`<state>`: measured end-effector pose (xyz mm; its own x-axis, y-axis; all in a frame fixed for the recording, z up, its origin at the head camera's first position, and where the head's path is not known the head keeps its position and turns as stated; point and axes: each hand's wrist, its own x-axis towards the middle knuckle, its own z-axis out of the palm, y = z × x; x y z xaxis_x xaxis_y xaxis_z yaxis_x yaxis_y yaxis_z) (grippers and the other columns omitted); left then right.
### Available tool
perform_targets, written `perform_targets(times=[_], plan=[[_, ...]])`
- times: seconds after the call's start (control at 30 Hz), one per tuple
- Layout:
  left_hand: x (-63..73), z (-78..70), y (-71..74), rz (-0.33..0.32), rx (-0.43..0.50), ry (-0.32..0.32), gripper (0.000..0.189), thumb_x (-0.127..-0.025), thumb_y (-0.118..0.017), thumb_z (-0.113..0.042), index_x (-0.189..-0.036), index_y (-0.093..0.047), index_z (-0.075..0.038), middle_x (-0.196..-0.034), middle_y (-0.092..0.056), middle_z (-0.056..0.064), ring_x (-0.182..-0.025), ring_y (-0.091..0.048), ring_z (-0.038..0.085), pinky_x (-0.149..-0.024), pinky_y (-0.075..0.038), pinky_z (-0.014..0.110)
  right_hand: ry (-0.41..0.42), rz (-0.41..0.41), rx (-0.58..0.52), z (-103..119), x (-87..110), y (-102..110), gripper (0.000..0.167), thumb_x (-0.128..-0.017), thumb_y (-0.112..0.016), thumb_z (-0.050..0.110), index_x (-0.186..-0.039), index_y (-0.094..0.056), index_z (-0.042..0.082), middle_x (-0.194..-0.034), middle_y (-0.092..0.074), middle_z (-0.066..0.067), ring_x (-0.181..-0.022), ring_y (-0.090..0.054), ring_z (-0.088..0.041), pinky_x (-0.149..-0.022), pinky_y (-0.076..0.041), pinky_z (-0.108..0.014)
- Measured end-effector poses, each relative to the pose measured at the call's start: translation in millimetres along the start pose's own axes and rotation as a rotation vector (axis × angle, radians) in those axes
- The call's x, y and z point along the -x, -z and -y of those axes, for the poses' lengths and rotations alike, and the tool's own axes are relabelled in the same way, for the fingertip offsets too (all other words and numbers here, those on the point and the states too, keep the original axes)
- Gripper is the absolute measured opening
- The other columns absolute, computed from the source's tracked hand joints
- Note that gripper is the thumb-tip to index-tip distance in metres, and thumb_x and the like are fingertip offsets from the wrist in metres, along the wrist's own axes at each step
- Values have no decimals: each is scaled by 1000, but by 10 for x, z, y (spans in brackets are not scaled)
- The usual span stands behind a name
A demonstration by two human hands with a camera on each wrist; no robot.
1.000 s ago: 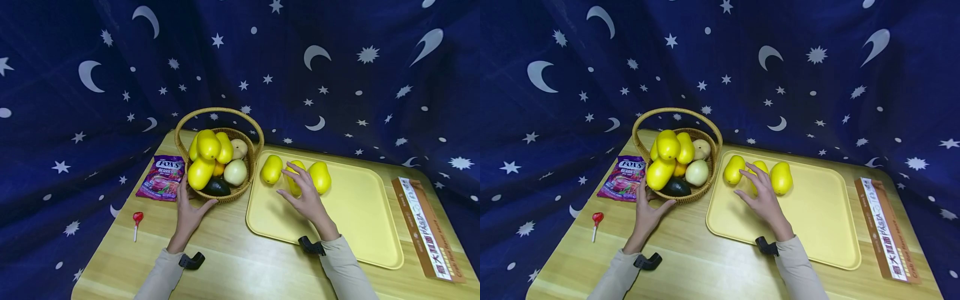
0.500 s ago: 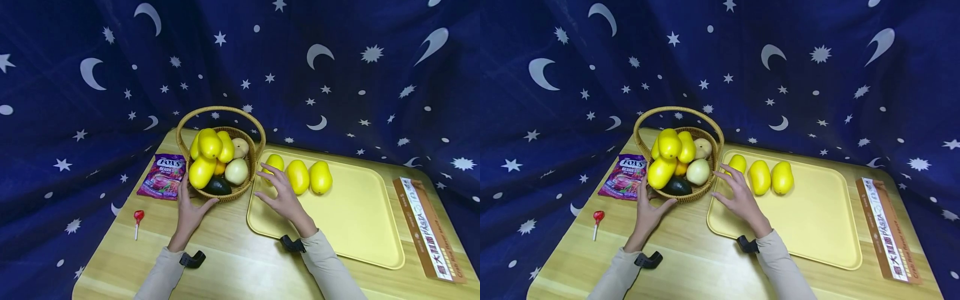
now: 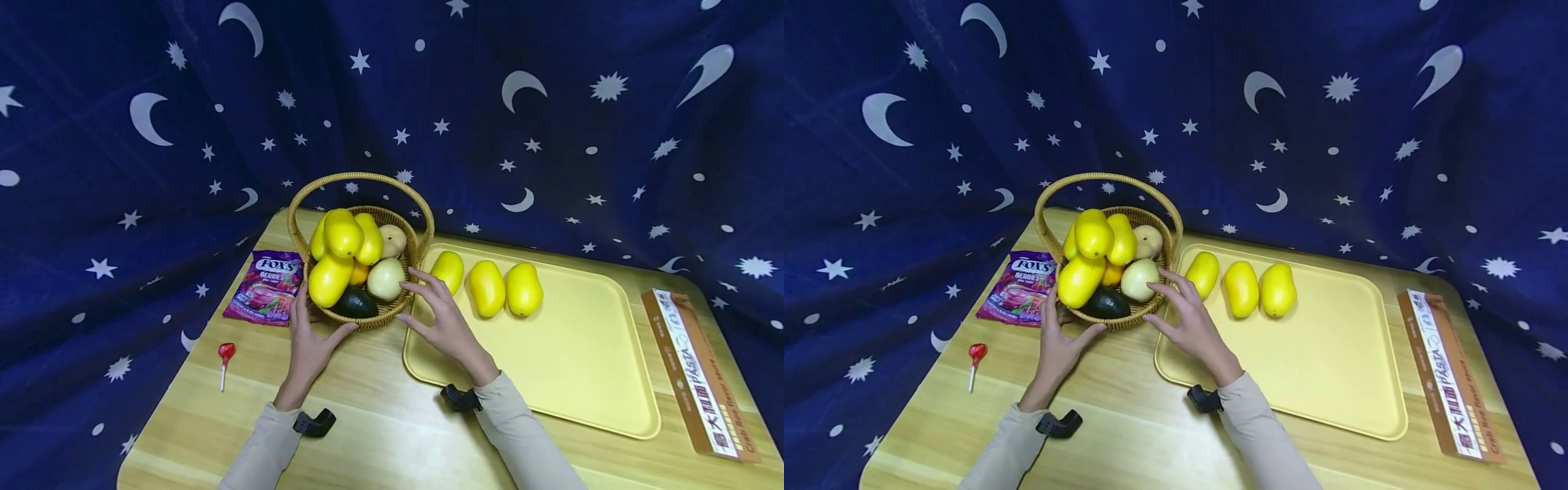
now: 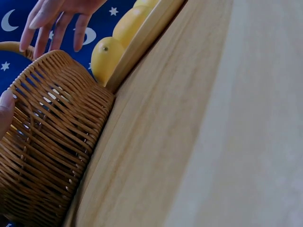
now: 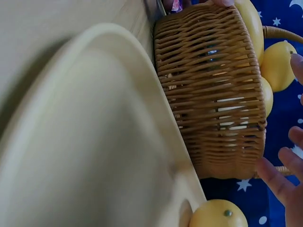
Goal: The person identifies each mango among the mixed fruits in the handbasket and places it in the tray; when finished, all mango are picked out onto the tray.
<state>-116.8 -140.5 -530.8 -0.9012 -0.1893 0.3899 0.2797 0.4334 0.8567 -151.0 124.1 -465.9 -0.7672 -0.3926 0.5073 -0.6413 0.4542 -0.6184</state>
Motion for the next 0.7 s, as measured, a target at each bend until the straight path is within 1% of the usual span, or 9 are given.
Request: perform_targets(times=[0.17,0.3,0.43,0.57,0.7], plan=[[-7,-1,1,-3,-8,-3,120,-66,-92,-19,-158,-15,-22,-155,-26,13,-134,-33,28,-96,-41,44,-19,-4,9,6,-96,-46,56,-81,-80,18,-132,-58,16,-149,-42,-13,-138,-37,-32,-110,-36,-53],[-9,-1,0,-1,-20,1,119,-67,-92,-22,-158,-15,-20,-155,-26,13,-133,-34,28,-94,-43,42,-26,-2,11,42,-231,-57,55,-82,-80,20,-133,-58,16,-148,-43,-13,-137,-37,-31,-108,-38,-53],[-12,-11,9,5,-14,15,119,-68,-92,-22,-158,-15,-21,-155,-25,13,-134,-33,28,-95,-43,43,-24,9,0,92,-431,-73,54,-83,-79,21,-133,-58,15,-148,-42,-10,-138,-37,-29,-109,-37,-51],[-14,-22,20,10,-19,19,118,-68,-91,-21,-158,-15,-21,-154,-26,15,-132,-34,29,-94,-43,44,-16,30,-21,137,-659,-140,54,-84,-79,23,-134,-58,15,-149,-41,-12,-139,-35,-27,-108,-39,-48],[-15,-29,22,18,-18,24,118,-69,-91,-20,-158,-15,-20,-153,-27,15,-130,-36,28,-93,-43,43,-9,62,-36,183,-866,-213,57,-84,-78,27,-136,-56,15,-150,-38,-16,-141,-33,-29,-109,-39,-50]])
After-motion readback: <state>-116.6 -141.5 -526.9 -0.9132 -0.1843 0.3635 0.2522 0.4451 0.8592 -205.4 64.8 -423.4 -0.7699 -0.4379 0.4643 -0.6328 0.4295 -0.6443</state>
